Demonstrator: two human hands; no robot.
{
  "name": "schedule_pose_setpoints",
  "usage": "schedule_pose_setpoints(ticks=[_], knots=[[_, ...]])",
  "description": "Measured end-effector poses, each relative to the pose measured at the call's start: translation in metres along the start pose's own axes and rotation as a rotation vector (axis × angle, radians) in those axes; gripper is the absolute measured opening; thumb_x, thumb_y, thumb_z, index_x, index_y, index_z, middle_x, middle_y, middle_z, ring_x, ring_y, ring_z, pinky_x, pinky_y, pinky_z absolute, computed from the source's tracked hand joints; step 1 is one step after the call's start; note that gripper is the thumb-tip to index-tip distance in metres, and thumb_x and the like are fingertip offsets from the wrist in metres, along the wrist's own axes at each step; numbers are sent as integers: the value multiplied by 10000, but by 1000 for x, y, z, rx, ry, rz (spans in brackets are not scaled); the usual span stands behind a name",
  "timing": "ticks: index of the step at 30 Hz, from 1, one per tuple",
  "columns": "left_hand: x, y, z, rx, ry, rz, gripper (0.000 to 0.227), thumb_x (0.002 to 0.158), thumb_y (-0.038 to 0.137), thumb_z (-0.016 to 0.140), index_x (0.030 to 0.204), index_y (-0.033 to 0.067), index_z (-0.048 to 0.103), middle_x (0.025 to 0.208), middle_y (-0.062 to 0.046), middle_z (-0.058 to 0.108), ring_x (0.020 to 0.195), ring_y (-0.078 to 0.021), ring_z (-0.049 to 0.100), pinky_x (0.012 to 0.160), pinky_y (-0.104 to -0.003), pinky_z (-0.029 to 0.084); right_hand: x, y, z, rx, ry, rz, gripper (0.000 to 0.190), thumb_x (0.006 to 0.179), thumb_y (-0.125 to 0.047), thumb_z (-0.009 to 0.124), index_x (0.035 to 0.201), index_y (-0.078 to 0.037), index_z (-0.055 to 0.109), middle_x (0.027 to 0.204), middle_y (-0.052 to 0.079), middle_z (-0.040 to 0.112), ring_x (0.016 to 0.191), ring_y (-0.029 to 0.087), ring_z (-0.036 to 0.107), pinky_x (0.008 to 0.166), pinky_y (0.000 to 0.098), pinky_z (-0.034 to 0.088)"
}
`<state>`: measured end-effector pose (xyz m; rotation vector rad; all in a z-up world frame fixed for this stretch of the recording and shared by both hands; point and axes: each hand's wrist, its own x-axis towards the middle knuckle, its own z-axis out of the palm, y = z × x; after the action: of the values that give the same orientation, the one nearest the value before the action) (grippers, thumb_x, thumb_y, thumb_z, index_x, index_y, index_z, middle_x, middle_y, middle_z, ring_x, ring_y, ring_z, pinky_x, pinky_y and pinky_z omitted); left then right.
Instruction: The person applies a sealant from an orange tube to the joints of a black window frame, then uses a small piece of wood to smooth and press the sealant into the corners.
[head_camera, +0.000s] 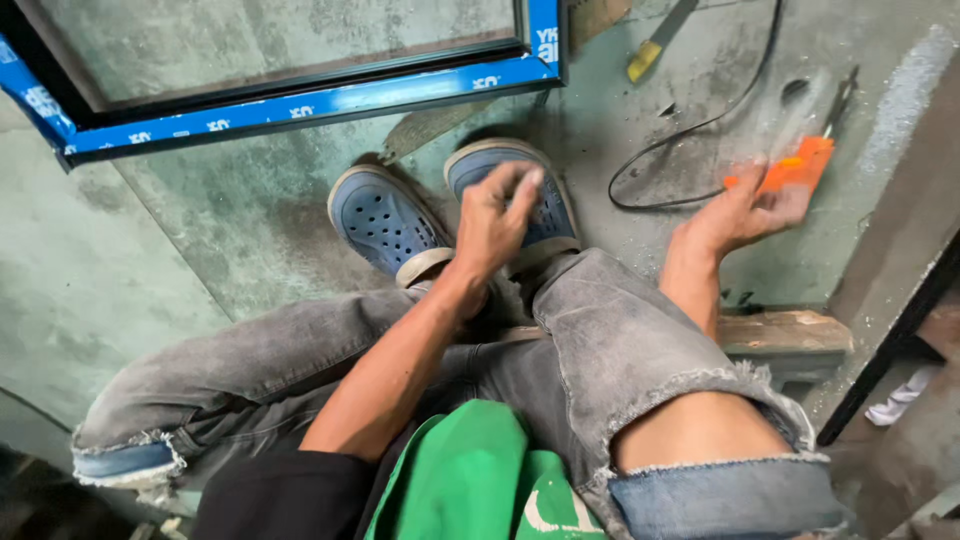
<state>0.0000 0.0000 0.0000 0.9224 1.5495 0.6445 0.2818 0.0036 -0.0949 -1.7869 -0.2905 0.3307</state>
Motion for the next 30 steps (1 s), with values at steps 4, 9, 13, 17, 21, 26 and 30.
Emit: schedule_pose_setpoints(ticks=[4,9,13,17,21,26,30], knots=[[-34,-47,30,119,-210,238,171,1001,177,610,1120,100,706,1073,-74,767,1013,-241,718,919,-362,531,28,14,-30,-348,300,255,1084,709,-318,949,1504,-2,283,1462,154,342,1286,259,584,969,362,641],[-31,-54,36,253,-289,416,197,933,187,695,1127,157,720,1021,-100,765,1029,-367,699,921,-512,545,62,9,-34,-486,15,442,755,690,-364,991,1259,-109,565,1115,98,754,1033,244,797,781,411,693],[-31,-51,35,248,-286,462,246,919,173,697,1156,108,708,1059,-142,762,1068,-405,683,934,-543,535,89,0,-39,-238,37,619,518,616,-167,887,1079,-11,717,818,143,715,691,277,766,530,485,576],[-38,-55,33,256,-301,299,252,944,230,675,1168,117,699,1098,-125,768,1128,-375,677,982,-533,543,97,-32,-81,-16,-92,325,417,712,11,857,1092,-29,690,944,116,700,818,239,713,677,420,598],[-22,-47,28,-150,-103,28,323,956,284,709,1254,162,713,1146,-122,771,1132,-316,717,952,-480,593,82,-81,-113,-72,-452,-616,481,1017,231,769,1321,71,433,1225,319,557,1128,328,494,999,492,463],[11,-26,26,-699,93,-275,606,974,211,697,1435,-106,464,1275,-345,645,1166,-422,673,1016,-490,553,68,-72,-115,-34,-582,-257,242,1159,-162,673,1343,-70,546,1177,157,662,951,218,644,816,354,551],[60,-17,36,-849,197,-296,797,954,136,696,1511,-198,234,1374,-449,488,1232,-517,587,1077,-571,485,13,-49,-77,69,-689,178,353,1028,-90,756,1316,-143,560,1222,71,671,1050,226,729,833,352,639]])
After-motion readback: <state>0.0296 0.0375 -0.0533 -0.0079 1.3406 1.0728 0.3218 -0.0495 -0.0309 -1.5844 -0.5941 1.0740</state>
